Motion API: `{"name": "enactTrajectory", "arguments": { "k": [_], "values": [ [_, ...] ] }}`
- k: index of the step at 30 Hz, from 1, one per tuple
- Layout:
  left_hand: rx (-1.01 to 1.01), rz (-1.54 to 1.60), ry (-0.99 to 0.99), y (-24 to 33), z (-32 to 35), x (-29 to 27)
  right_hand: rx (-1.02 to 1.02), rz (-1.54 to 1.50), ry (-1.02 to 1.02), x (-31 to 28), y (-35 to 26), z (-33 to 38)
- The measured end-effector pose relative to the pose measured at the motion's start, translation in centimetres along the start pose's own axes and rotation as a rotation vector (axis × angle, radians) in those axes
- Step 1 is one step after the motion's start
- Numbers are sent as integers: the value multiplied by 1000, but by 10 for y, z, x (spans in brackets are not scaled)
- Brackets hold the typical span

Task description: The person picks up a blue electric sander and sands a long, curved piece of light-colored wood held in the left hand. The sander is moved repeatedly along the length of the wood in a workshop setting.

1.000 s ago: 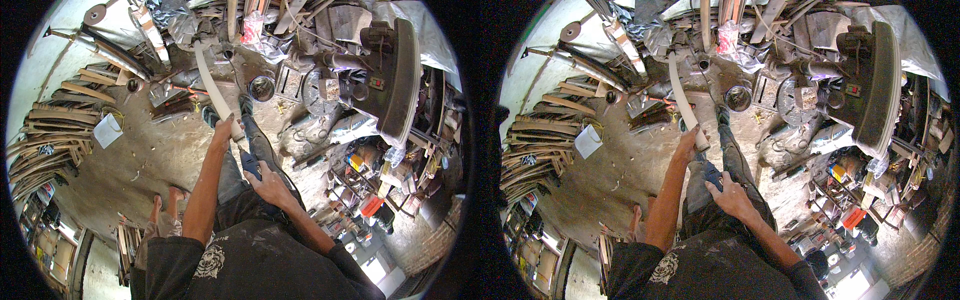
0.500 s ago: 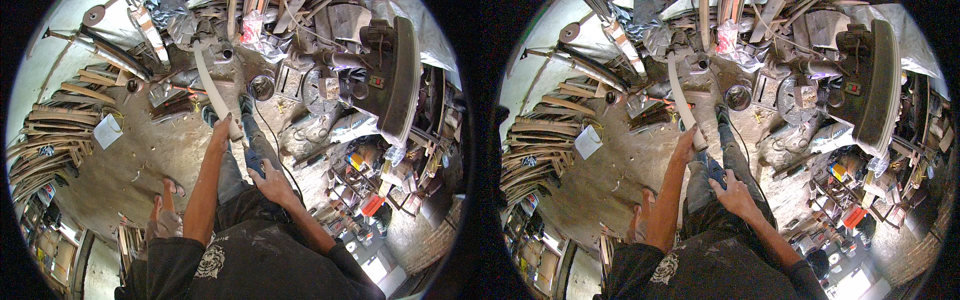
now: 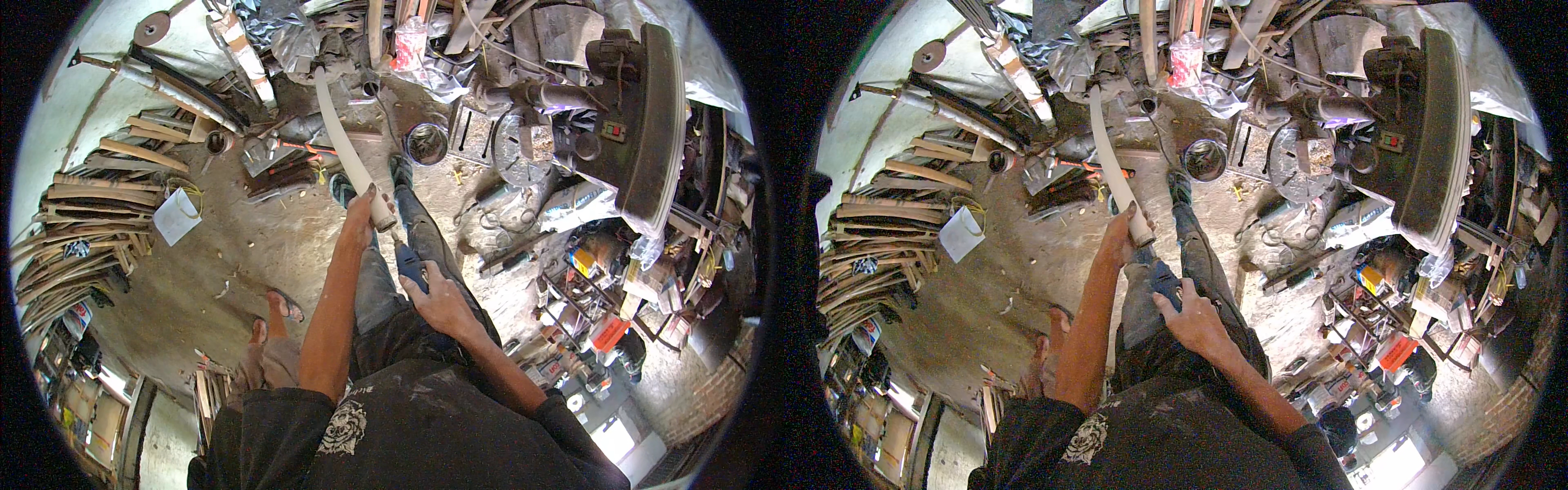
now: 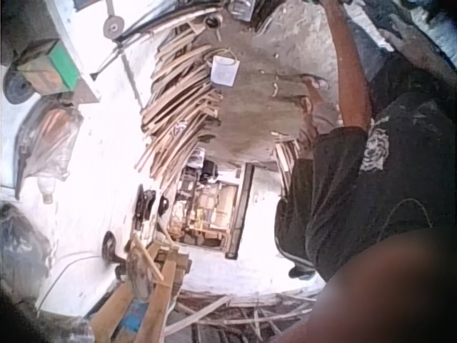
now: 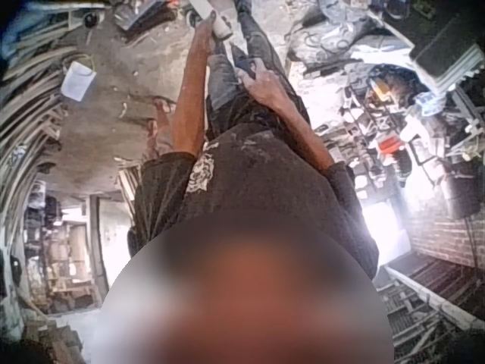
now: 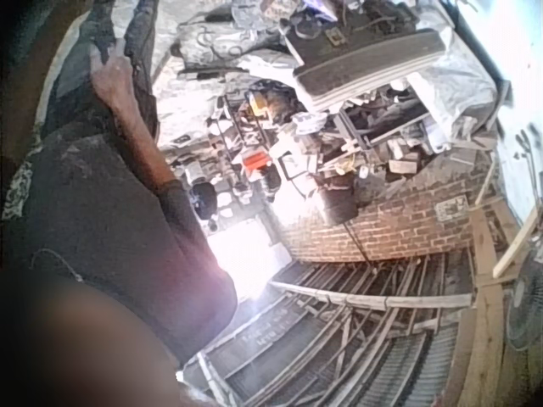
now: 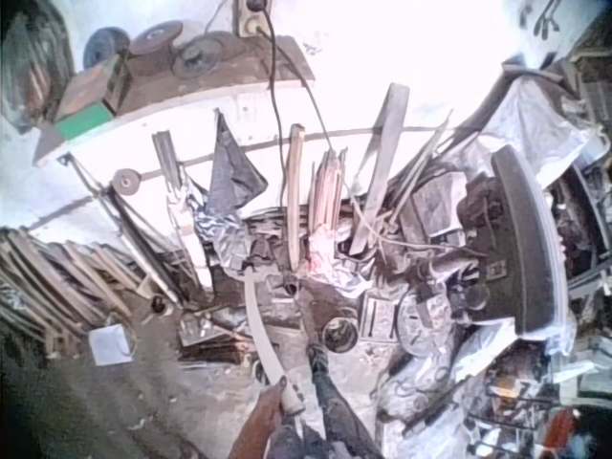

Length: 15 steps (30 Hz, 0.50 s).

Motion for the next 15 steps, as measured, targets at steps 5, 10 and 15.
{"name": "enactTrajectory", "arguments": {
  "k": [5, 10, 15],
  "values": [
    [-28, 8, 3, -2, 1, -3, -1, 62, 39, -4, 1, 0],
    [-20, -5, -5, -1, 5, 1, 29, 33, 25, -5, 1, 1],
    [-21, 47, -72, 4, 7, 6, -6, 30, 3, -9, 1, 7]
  ]
}}
Point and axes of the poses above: each hand's wrist, its own z-axis away from the middle knuckle, its own x-axis out of the palm, y = z × x, the point moved 7 cm from there along -z, towards the middle knuckle, and after that the axes turned 9 degrees about z, right-handed, at the moved point
